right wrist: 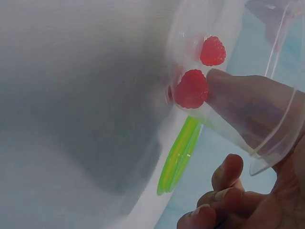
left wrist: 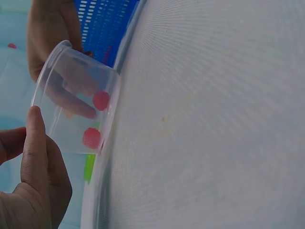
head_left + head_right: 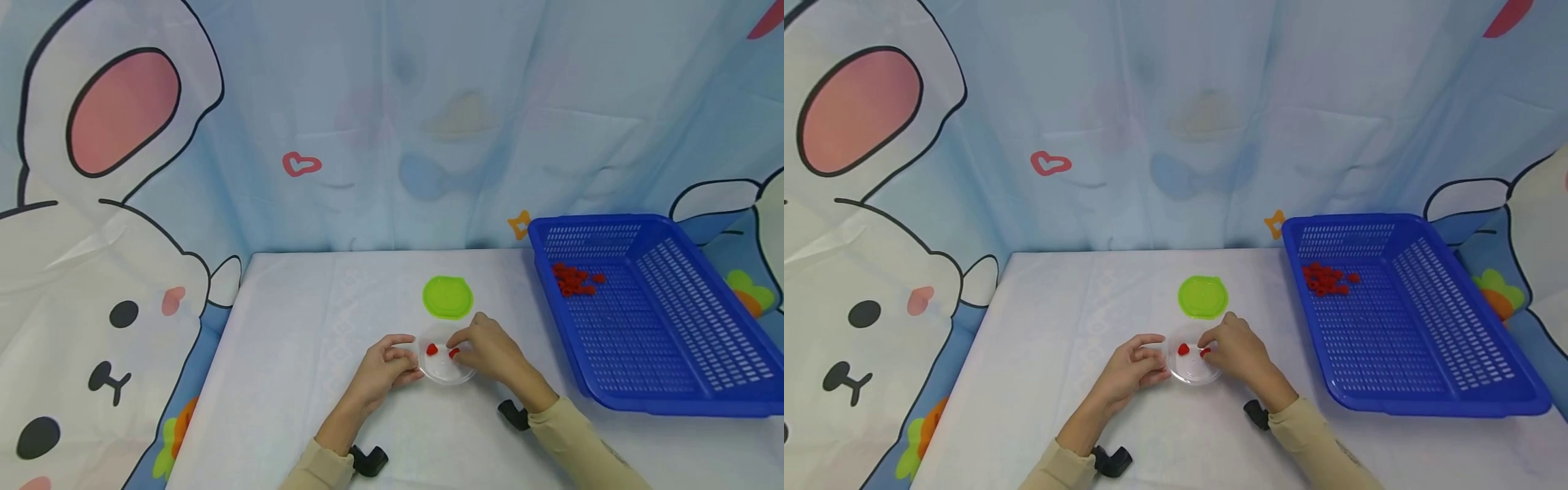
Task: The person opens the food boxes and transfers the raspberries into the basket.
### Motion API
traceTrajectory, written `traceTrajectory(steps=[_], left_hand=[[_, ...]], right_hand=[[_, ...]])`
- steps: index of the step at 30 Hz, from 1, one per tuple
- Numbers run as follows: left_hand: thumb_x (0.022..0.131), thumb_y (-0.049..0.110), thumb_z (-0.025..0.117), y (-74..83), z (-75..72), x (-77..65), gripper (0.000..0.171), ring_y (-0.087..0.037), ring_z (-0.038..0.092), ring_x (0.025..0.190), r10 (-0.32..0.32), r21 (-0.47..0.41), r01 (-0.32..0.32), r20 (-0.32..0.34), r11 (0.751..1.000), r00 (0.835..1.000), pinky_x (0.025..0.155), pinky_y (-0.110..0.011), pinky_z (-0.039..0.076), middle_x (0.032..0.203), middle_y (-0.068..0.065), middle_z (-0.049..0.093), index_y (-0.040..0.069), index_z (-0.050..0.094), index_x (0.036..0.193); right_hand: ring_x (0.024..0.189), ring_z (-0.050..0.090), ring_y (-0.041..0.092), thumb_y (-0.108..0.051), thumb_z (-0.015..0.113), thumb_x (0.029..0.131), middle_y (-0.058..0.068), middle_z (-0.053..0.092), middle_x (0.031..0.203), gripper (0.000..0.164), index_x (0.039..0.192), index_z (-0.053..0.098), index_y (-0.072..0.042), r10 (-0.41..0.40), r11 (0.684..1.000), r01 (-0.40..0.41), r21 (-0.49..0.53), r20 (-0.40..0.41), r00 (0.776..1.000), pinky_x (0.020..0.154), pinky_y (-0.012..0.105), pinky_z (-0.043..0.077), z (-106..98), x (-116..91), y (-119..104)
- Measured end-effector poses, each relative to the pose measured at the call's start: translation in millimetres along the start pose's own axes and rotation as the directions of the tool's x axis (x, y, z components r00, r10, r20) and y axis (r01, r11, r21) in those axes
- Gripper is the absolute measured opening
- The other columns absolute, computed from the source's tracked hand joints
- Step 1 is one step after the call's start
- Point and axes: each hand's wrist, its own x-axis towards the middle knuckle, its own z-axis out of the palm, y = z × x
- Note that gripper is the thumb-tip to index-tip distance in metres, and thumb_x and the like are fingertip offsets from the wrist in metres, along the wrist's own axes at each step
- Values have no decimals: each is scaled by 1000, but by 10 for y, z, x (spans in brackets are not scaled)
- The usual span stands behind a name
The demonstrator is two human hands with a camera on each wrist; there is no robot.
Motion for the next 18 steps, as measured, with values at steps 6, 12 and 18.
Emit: traceTrajectory(steps=[6,12,18], left_hand=[[84,-3,62,-12,-4,10,40,-24,62,78,3,-7,-3,6,1000,1000,78,-42,54,90,-14,59,3,51,122],[84,-3,63,1,3,-4,40,-24,62,79,4,-9,-4,3,1000,1000,78,-42,54,95,-22,57,3,51,122],[84,-4,62,8,10,-15,40,-24,62,79,5,-9,-5,2,1000,1000,77,-41,54,100,-28,55,3,51,122]], right_hand=[[76,42,19,-11,77,70,6,49,85,17,85,75,-18,59,997,-57,-43,44,997,53,25,40,-5,32,-51],[75,42,19,-9,76,71,6,50,84,14,82,74,-18,35,999,-34,-41,45,998,54,27,40,1,43,-50],[73,41,18,-10,76,72,5,50,82,12,81,74,-19,-7,999,5,46,51,999,56,27,39,21,53,-2]])
